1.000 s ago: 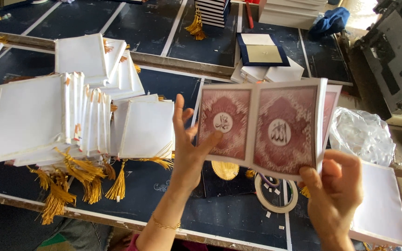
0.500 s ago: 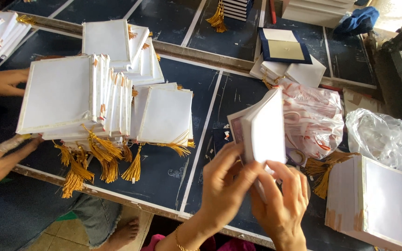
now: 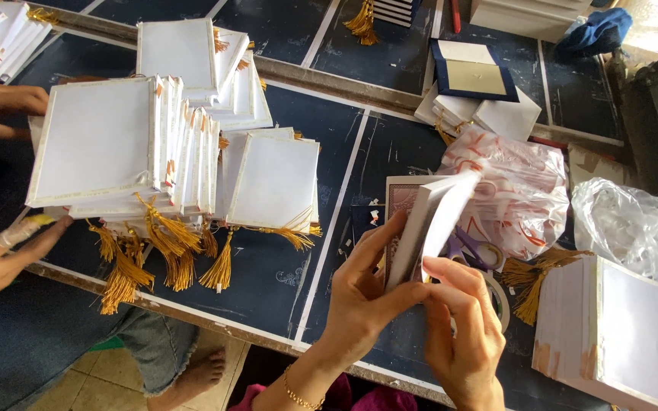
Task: Assembling invitations by folding printed cards, inserting them into envelopes, and attaching decorative tassels.
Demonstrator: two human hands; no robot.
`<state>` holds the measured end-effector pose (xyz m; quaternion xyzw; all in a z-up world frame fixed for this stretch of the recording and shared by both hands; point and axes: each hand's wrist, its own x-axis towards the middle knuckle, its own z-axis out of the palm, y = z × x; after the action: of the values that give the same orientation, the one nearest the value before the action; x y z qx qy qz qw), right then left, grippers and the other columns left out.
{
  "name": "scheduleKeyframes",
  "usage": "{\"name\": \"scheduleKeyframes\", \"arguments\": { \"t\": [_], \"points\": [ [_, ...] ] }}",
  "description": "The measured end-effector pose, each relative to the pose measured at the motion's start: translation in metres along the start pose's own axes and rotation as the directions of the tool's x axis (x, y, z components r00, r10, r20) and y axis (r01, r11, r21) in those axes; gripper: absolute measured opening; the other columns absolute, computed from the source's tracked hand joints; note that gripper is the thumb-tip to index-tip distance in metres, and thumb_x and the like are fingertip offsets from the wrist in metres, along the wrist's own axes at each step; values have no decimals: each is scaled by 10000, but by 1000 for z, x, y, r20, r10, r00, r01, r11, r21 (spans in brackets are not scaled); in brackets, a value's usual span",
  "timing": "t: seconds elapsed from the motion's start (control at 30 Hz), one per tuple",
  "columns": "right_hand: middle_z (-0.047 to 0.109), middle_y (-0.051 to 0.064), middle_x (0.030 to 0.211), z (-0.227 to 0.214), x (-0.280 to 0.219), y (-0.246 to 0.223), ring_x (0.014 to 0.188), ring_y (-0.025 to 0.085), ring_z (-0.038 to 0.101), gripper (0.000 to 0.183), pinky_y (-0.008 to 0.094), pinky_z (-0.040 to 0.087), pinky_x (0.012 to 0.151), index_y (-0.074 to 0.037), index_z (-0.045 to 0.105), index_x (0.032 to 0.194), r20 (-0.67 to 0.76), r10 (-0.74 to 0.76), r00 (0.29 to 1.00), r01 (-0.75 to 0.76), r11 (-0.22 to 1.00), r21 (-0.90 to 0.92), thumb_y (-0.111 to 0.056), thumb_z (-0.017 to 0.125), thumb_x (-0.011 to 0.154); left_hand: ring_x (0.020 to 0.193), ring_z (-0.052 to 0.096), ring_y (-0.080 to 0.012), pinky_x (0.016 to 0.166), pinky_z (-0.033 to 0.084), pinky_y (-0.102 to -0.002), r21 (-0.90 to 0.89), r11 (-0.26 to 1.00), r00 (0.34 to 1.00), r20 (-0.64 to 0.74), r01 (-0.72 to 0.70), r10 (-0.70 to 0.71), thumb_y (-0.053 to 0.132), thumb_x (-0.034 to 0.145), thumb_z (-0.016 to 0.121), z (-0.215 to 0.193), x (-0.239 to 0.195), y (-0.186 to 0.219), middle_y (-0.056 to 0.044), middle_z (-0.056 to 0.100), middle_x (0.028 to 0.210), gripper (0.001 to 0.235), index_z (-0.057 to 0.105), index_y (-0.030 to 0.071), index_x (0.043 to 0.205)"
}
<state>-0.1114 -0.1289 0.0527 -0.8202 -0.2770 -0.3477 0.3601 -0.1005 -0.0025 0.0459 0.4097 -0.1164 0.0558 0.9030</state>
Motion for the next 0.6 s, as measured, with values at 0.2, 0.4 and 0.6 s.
{"name": "scheduleKeyframes", "arguments": {
  "t": [0.2, 0.4, 0.6],
  "points": [
    [723, 44, 1147, -15, -25, -8, 851, 125, 714, 40, 220, 472, 496, -179, 566, 1022, -98, 383, 918, -395, 898, -191, -204, 535, 1017, 1077, 643, -215, 898, 608, -363, -53, 998, 999, -9, -39, 39, 56, 951, 628, -19, 1, -12, -103, 637, 1204, 482, 497, -22, 1408],
    [647, 178, 816, -36, 14, -50, 729, 207, 633, 411, 317, 490, 564, 57, 401, 1241, -401, 772, 494, -836, 548, 25, 5, 567, 868, 1087, 667, -256, 895, 639, -465, -97, 985, 982, -141, -140, 126, 167, 973, 651, -20, 1, -11, -103, 689, 1160, 401, 550, 24, 1334],
    [602, 127, 1140, -11, 7, -39, 961, 383, 598, 234, 458, 522, 893, -29, 687, 1190, 64, -84, 994, 103, 891, -443, -6, 585, 980, 1135, 618, -251, 1002, 573, -436, -83, 976, 972, -141, -203, 190, 155, 994, 609, -2, -9, -1, -149, 638, 1250, 482, 470, -30, 1417]
  ]
}}
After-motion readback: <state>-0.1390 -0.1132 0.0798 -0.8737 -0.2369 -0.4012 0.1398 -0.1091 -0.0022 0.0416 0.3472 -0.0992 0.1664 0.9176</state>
